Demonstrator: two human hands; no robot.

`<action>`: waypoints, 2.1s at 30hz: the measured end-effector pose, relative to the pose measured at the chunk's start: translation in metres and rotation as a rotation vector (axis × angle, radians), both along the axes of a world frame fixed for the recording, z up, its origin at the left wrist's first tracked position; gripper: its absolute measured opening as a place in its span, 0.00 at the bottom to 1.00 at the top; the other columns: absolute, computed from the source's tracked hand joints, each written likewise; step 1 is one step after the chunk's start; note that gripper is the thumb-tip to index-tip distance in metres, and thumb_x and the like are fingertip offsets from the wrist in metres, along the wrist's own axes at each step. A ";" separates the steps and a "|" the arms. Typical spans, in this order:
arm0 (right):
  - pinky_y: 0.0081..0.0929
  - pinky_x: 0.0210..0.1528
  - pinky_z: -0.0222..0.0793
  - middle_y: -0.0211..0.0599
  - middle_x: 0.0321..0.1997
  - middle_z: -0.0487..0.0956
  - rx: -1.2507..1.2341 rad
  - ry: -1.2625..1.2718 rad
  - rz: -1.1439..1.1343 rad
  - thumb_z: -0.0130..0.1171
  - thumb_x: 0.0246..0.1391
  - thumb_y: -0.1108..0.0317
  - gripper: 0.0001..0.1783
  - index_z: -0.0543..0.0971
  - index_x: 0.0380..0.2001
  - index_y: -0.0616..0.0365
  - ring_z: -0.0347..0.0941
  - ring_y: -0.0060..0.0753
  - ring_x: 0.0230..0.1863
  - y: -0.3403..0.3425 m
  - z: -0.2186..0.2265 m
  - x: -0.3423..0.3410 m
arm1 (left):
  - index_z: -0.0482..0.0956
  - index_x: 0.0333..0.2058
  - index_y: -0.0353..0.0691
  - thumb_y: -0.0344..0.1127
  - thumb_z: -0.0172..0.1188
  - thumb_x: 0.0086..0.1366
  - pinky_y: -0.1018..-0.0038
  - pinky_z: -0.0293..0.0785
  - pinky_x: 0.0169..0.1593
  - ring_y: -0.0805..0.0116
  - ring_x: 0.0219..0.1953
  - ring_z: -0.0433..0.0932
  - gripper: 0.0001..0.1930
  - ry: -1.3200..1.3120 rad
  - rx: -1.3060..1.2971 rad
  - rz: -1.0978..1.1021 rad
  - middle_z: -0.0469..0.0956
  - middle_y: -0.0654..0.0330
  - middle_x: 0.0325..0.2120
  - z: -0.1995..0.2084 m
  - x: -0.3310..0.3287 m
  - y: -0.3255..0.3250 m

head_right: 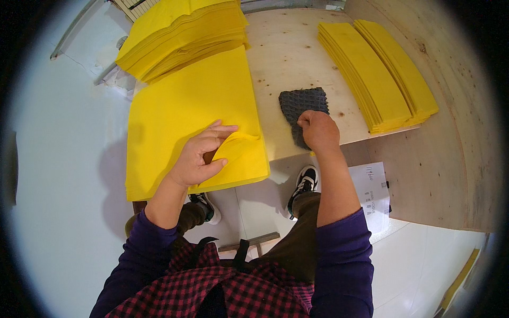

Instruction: The person folds yellow sheets of material on a wooden table. They smooth the folds with their hands and use a small black textured tool to press the edges. The folded pieces are stacked on the right side of the table.

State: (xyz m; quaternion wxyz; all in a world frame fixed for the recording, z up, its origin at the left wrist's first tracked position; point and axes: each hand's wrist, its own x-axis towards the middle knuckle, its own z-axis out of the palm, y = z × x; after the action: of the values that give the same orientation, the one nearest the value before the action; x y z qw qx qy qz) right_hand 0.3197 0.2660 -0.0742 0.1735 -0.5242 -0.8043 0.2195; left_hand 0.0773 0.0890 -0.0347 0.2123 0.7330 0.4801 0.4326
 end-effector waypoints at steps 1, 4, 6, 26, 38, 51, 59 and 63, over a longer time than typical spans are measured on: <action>0.36 0.34 0.70 0.41 0.27 0.81 -0.008 0.015 -0.003 0.64 0.49 0.60 0.10 0.83 0.30 0.54 0.77 0.43 0.32 -0.001 0.002 0.000 | 0.76 0.34 0.37 0.26 0.63 0.50 0.48 0.54 0.66 0.53 0.57 0.73 0.11 0.005 -0.001 -0.003 0.79 0.53 0.42 0.000 -0.001 0.000; 0.37 0.35 0.70 0.42 0.29 0.81 0.013 -0.050 0.002 0.62 0.50 0.61 0.09 0.82 0.31 0.54 0.77 0.45 0.32 -0.010 0.005 -0.001 | 0.75 0.35 0.37 0.26 0.64 0.50 0.48 0.55 0.66 0.53 0.57 0.73 0.11 -0.001 0.005 -0.005 0.79 0.53 0.42 -0.002 -0.001 0.000; 0.37 0.36 0.70 0.41 0.30 0.81 0.033 -0.110 0.010 0.62 0.51 0.61 0.10 0.82 0.33 0.54 0.77 0.46 0.32 -0.014 0.006 -0.004 | 0.75 0.35 0.37 0.26 0.64 0.50 0.48 0.55 0.66 0.53 0.57 0.73 0.12 -0.005 0.007 -0.011 0.79 0.53 0.42 -0.002 -0.001 0.001; 0.15 0.36 0.65 0.23 0.30 0.73 -0.604 0.600 0.701 0.69 0.45 0.79 0.10 0.81 0.32 0.60 0.67 0.16 0.31 -0.056 0.047 0.001 | 0.75 0.34 0.37 0.26 0.63 0.50 0.47 0.55 0.66 0.53 0.56 0.74 0.11 0.037 -0.003 -0.010 0.79 0.52 0.41 0.001 -0.001 0.001; 0.17 0.36 0.68 0.27 0.29 0.76 -0.575 0.542 0.702 0.68 0.47 0.78 0.06 0.82 0.30 0.62 0.72 0.20 0.31 -0.055 0.050 -0.007 | 0.75 0.34 0.37 0.27 0.64 0.50 0.48 0.55 0.66 0.53 0.56 0.73 0.11 0.013 0.007 -0.013 0.78 0.52 0.41 -0.001 -0.001 0.001; 0.16 0.35 0.66 0.26 0.29 0.73 -0.595 0.579 0.631 0.66 0.51 0.77 0.04 0.79 0.28 0.62 0.69 0.16 0.31 -0.061 0.062 -0.011 | 0.78 0.36 0.37 0.27 0.63 0.50 0.48 0.54 0.67 0.53 0.57 0.73 0.12 0.013 -0.037 -0.005 0.79 0.53 0.43 0.005 0.001 0.001; 0.14 0.30 0.60 0.25 0.29 0.70 -0.419 0.615 0.639 0.66 0.49 0.78 0.04 0.79 0.27 0.60 0.66 0.14 0.30 -0.066 0.075 -0.018 | 0.79 0.41 0.38 0.31 0.67 0.49 0.50 0.52 0.67 0.52 0.59 0.71 0.18 0.036 -0.044 -0.042 0.79 0.55 0.47 0.016 0.004 0.000; 0.14 0.29 0.59 0.25 0.29 0.70 -0.395 0.622 0.631 0.64 0.50 0.78 0.03 0.79 0.28 0.61 0.65 0.14 0.29 -0.067 0.075 -0.025 | 0.78 0.43 0.38 0.34 0.69 0.48 0.51 0.53 0.68 0.51 0.59 0.70 0.21 0.028 -0.052 -0.023 0.78 0.55 0.48 0.017 0.006 -0.004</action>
State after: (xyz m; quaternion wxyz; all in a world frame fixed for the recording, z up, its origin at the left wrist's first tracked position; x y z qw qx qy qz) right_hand 0.2948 0.1991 0.0011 0.2278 -0.1873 -0.7769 0.5563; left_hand 0.0836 0.0855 -0.0174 0.2293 0.7388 0.4856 0.4071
